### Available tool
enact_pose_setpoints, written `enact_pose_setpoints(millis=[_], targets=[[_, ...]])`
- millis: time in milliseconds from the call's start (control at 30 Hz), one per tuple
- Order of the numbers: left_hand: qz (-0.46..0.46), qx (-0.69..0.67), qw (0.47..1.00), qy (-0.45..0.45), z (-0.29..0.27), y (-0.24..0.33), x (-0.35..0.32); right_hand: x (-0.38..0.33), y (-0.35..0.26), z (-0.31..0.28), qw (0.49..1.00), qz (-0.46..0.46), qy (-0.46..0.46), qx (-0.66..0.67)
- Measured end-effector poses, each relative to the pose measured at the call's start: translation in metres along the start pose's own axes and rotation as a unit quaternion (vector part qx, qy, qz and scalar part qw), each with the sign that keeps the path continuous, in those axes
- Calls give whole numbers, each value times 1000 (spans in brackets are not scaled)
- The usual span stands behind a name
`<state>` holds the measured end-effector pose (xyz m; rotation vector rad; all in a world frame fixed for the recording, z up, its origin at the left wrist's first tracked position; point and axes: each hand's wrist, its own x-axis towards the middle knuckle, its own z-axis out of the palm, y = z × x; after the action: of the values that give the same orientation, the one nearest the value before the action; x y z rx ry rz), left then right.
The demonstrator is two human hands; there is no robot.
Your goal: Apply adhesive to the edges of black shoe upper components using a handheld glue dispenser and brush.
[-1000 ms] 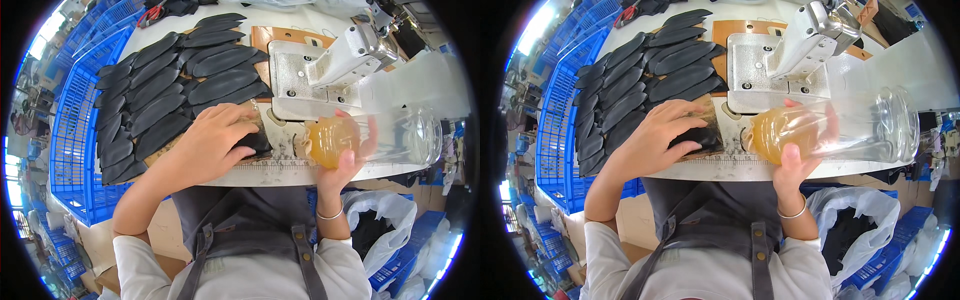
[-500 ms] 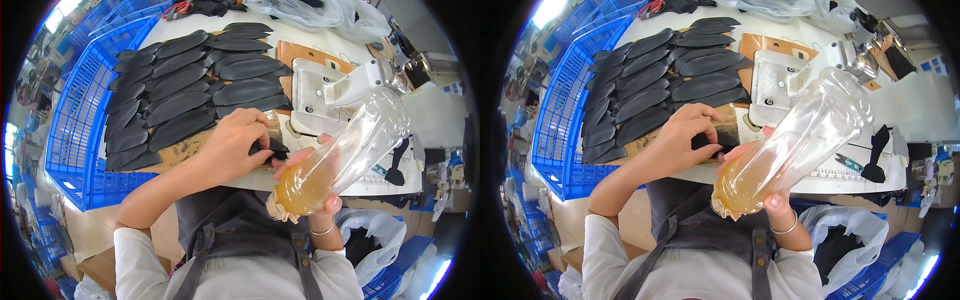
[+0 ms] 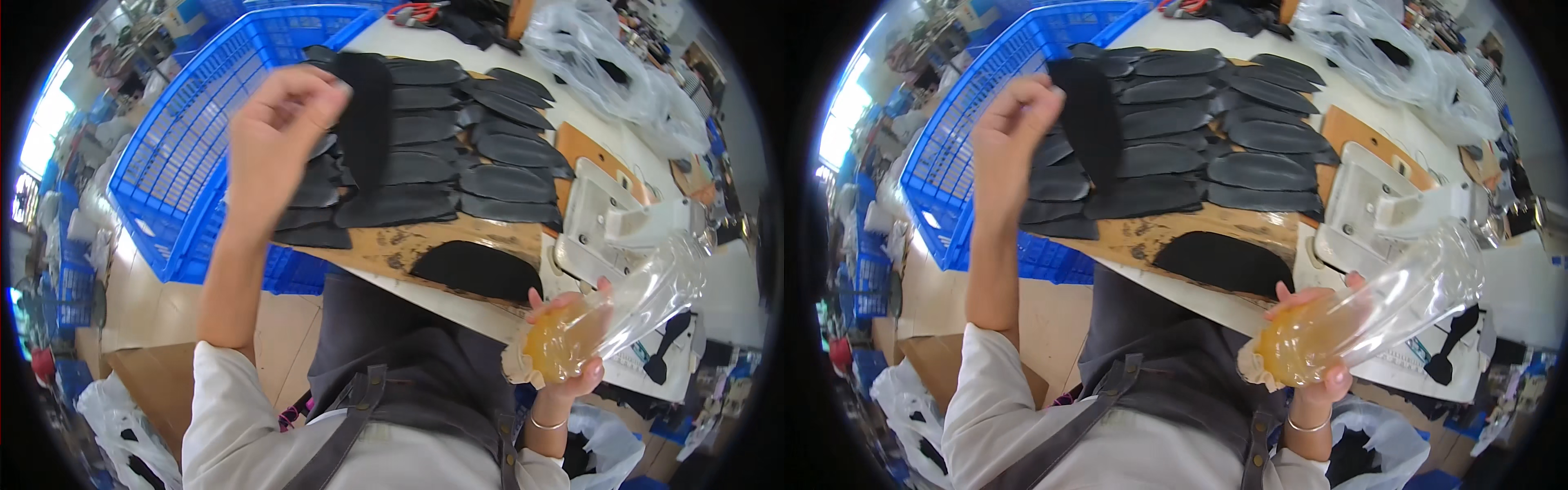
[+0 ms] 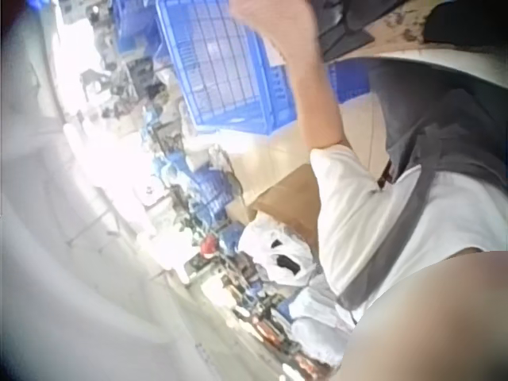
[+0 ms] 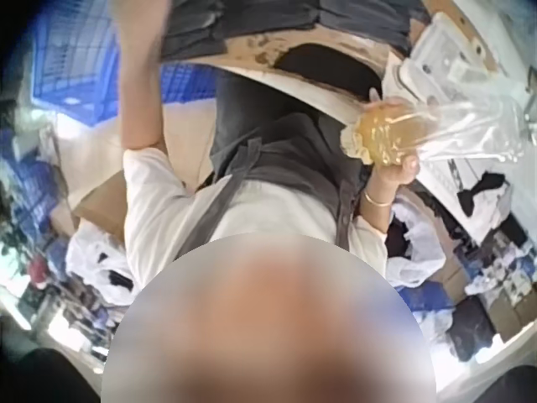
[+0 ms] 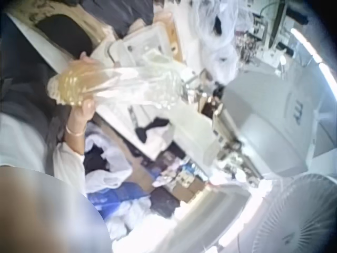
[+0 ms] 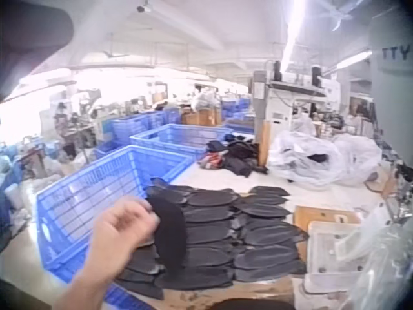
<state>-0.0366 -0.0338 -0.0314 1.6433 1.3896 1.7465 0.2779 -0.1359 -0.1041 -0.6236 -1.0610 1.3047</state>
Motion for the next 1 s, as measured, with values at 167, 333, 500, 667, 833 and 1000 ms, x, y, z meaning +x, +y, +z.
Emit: enact_pose_setpoints(millis=[167,333,500,667,833,1000], targets=[[206,237,945,95,-51,-22,24,3,1,5,999,-10,49,15],[202,379,898,-97,-54,-84,-5,5,0,8,999,-12,40,6],[79,341,929,-119,-58,-95,-10,3,-3,9,998,-12,30,-48],[125,382,916,1,-41,-74,-14,3,-7,12,997,-36,37,-57],[326,150,907,-223,1,-44,-79,27,-3,52,967,-131,114,-189],[391,131,879,-237,25,-53,-104,53,21,70,941,-184,5,-284]])
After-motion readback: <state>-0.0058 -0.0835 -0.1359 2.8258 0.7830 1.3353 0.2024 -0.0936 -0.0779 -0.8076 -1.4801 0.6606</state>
